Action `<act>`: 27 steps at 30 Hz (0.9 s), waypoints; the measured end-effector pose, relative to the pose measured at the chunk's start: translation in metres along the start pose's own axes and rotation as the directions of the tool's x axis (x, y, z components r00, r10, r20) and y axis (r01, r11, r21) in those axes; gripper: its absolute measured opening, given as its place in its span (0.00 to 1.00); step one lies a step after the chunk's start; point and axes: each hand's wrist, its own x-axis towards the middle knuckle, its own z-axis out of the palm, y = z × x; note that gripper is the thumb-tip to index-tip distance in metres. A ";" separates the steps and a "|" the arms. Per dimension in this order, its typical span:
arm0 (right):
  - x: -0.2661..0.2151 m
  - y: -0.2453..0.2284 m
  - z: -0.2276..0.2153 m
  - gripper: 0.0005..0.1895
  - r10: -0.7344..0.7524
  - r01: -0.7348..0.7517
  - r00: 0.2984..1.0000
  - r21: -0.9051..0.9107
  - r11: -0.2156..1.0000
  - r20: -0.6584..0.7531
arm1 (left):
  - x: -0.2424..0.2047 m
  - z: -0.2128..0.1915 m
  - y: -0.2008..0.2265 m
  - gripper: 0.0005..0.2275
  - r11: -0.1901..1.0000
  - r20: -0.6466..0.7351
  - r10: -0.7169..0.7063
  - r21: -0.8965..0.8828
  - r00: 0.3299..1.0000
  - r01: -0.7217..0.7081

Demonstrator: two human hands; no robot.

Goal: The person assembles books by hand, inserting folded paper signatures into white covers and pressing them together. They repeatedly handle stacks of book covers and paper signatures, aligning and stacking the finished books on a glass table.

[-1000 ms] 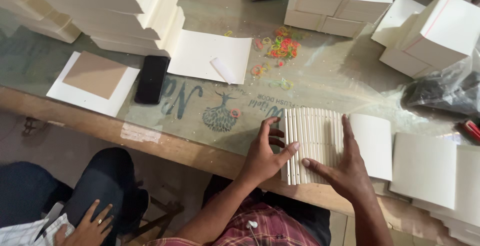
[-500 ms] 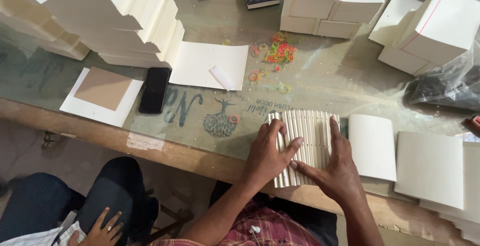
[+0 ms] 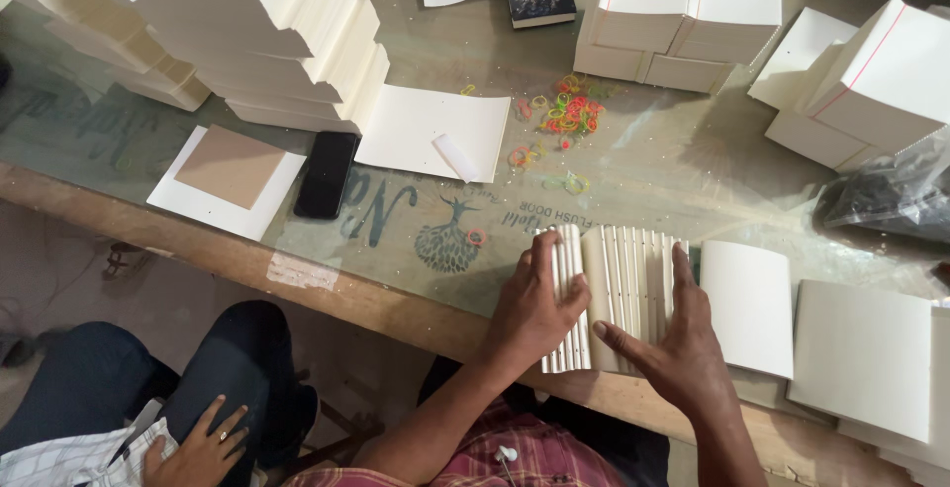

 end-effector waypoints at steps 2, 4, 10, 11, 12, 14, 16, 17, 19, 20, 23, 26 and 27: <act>-0.002 -0.002 0.002 0.77 -0.012 0.012 1.000 -0.006 1.000 -0.012 | -0.001 -0.001 0.001 0.20 0.996 0.076 -0.087 0.024 0.993 0.086; -0.002 -0.004 0.003 0.77 -0.087 0.088 0.995 0.010 0.996 -0.056 | 0.002 0.000 0.002 0.14 0.998 0.090 -0.051 0.053 0.995 0.047; -0.004 -0.006 0.005 0.77 -0.147 0.153 0.982 0.039 0.988 -0.118 | 0.002 0.006 0.012 0.19 0.997 0.077 -0.035 0.065 0.996 0.030; -0.005 -0.005 0.004 0.77 -0.141 0.147 0.983 0.044 0.988 -0.116 | 0.001 0.005 0.013 0.21 0.997 0.083 -0.035 0.070 0.996 0.029; -0.005 -0.004 0.005 0.77 -0.136 0.142 0.984 0.049 0.989 -0.114 | 0.001 0.005 0.013 0.21 0.997 0.086 -0.031 0.074 0.996 0.024; -0.005 -0.002 0.004 0.77 -0.137 0.144 0.984 0.053 0.988 -0.110 | 0.002 0.005 0.012 0.21 0.997 0.086 -0.025 0.080 0.996 0.018; -0.004 -0.002 0.004 0.77 -0.154 0.160 0.982 0.057 0.985 -0.105 | 0.002 0.007 0.012 0.21 0.996 0.100 -0.061 0.078 0.993 0.053; -0.004 -0.003 0.004 0.77 -0.126 0.132 0.988 0.066 0.989 -0.094 | 0.003 0.007 0.012 0.20 0.994 0.103 -0.080 0.080 0.991 0.072; -0.004 -0.003 0.003 0.76 -0.070 0.075 0.995 0.083 0.994 -0.070 | 0.001 0.009 0.009 0.21 0.997 0.119 -0.083 0.019 0.989 0.081; -0.005 -0.004 0.003 0.76 -0.100 0.107 0.991 0.087 0.990 -0.084 | -0.001 0.009 0.006 0.22 0.996 0.126 -0.084 -0.011 0.988 0.086; -0.004 -0.005 0.002 0.75 -0.149 0.161 0.982 0.100 0.982 -0.119 | -0.003 0.012 -0.008 0.25 0.995 0.068 -0.040 -0.091 0.997 0.046; -0.001 -0.004 0.001 0.77 -0.106 0.117 0.989 0.108 0.987 -0.102 | -0.003 0.017 -0.025 0.28 0.976 -0.023 0.077 -0.202 0.997 -0.080; -0.002 -0.002 -0.001 0.77 -0.086 0.095 0.992 0.101 0.990 -0.093 | -0.005 0.020 -0.029 0.28 0.969 -0.056 0.115 -0.213 0.992 -0.125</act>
